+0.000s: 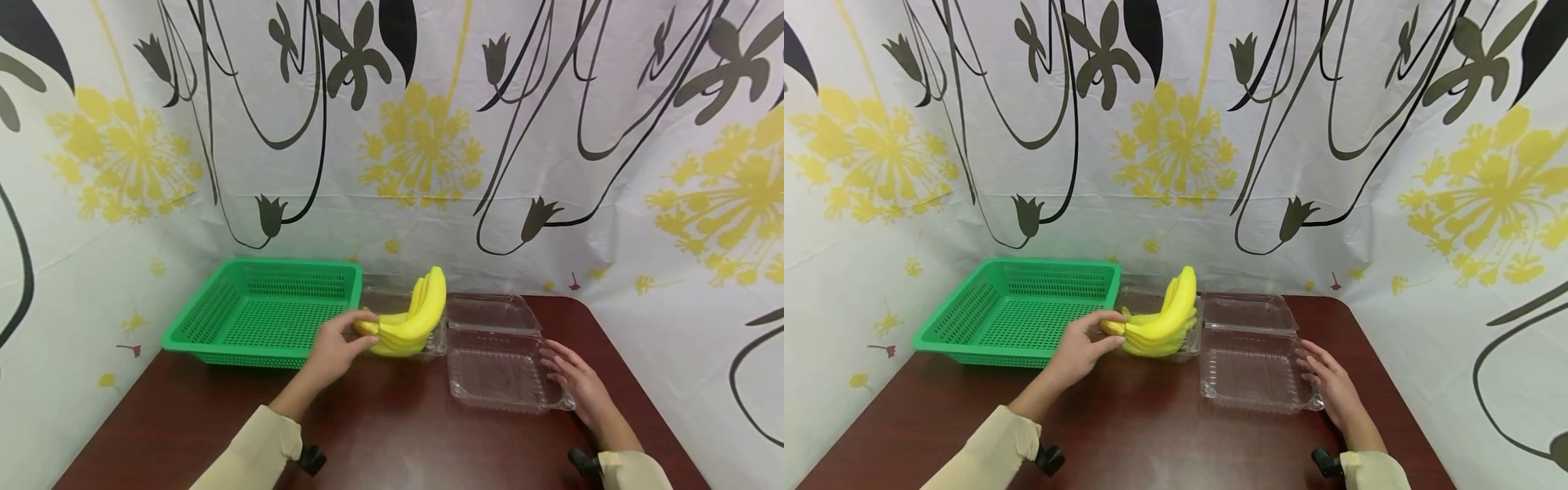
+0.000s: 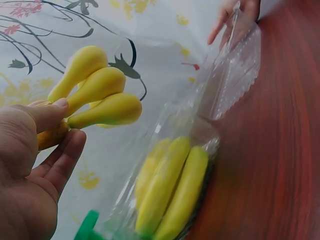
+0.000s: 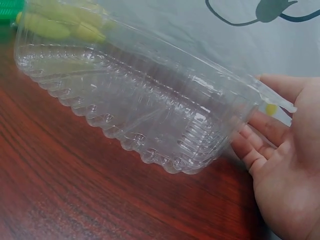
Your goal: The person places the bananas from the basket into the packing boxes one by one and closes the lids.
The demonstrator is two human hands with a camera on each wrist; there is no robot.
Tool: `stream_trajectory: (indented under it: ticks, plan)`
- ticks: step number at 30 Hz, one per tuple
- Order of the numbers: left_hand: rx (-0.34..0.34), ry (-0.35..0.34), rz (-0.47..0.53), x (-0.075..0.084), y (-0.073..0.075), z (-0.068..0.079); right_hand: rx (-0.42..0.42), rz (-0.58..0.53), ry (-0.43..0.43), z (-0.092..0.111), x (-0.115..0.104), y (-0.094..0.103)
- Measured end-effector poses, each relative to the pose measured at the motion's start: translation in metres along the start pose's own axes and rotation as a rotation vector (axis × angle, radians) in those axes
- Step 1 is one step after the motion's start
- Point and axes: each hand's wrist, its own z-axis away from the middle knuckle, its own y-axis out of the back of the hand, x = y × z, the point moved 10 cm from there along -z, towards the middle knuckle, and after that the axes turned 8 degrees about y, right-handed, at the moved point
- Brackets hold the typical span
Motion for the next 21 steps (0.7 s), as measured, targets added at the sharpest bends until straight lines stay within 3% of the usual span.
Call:
stream_trajectory:
  ticks: [6, 12, 18, 21]
  plan:
    - [-0.020, 0.061, 0.076, 0.018, -0.019, 0.009, 0.023, 0.012, -0.035, 0.001, 0.003, 0.002]
    - [-0.080, 0.067, 0.084, 0.017, -0.047, 0.012, 0.052, 0.046, -0.061, 0.002, 0.006, 0.006]
    - [-0.131, 0.097, 0.116, 0.009, -0.076, 0.007, 0.035, 0.073, -0.022, 0.002, 0.003, 0.003]
    - [-0.144, 0.109, 0.171, -0.005, -0.091, 0.002, 0.031, 0.075, -0.008, 0.002, 0.000, 0.002]
